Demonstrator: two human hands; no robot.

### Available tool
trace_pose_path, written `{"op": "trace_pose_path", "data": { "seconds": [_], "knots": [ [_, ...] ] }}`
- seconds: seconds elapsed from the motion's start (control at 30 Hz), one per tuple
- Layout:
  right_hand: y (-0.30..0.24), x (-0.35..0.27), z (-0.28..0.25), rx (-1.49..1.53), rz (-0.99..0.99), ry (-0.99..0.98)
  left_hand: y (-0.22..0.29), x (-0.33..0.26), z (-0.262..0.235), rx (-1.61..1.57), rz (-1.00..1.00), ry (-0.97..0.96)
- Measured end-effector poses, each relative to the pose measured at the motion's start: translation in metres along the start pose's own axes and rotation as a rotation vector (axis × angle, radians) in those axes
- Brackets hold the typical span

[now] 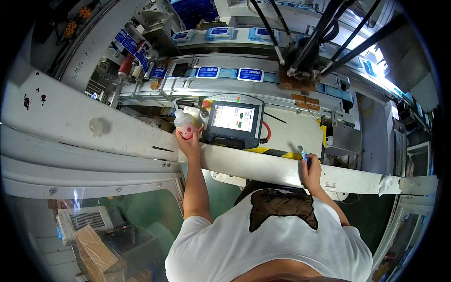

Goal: The person cleans a section of a white industrial machine using a white cloth and a spray bottle. They wipe the horizontal frame and surrounding components while holding the spray bottle in the other hand.

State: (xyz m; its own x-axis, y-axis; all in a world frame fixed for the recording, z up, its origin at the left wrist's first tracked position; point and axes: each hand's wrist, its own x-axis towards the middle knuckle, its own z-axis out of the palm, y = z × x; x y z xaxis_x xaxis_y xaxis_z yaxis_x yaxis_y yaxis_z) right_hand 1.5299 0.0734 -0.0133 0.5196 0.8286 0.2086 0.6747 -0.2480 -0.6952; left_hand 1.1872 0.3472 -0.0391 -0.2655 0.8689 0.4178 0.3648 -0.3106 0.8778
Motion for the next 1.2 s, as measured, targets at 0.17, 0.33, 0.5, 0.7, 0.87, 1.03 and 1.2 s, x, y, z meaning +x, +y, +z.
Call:
{"op": "trace_pose_path", "data": {
  "seconds": [0.17,0.33,0.5,0.7,0.87,1.03,1.2],
  "knots": [
    [0.001,0.000,0.001,0.012,-0.005,0.004,0.003,-0.001,-0.001,0.019,0.010,0.004],
    [0.003,-0.001,0.001,0.005,0.004,-0.006,0.008,-0.001,-0.001,-0.012,0.009,-0.003],
    [0.002,0.000,0.000,0.006,0.015,-0.016,0.005,0.000,-0.001,-0.047,0.037,-0.006],
    [0.002,0.000,0.001,0.000,0.010,-0.009,0.003,0.000,0.000,-0.014,0.034,0.002],
    [0.000,0.000,0.000,-0.002,0.009,-0.011,-0.006,0.000,0.000,-0.001,0.043,0.012],
    [0.003,-0.001,0.002,0.005,0.005,-0.006,-0.009,0.001,-0.001,0.047,0.039,0.011],
    [0.000,0.000,0.001,-0.006,0.021,-0.015,-0.006,0.002,-0.002,0.055,0.042,0.004]
  ]
}}
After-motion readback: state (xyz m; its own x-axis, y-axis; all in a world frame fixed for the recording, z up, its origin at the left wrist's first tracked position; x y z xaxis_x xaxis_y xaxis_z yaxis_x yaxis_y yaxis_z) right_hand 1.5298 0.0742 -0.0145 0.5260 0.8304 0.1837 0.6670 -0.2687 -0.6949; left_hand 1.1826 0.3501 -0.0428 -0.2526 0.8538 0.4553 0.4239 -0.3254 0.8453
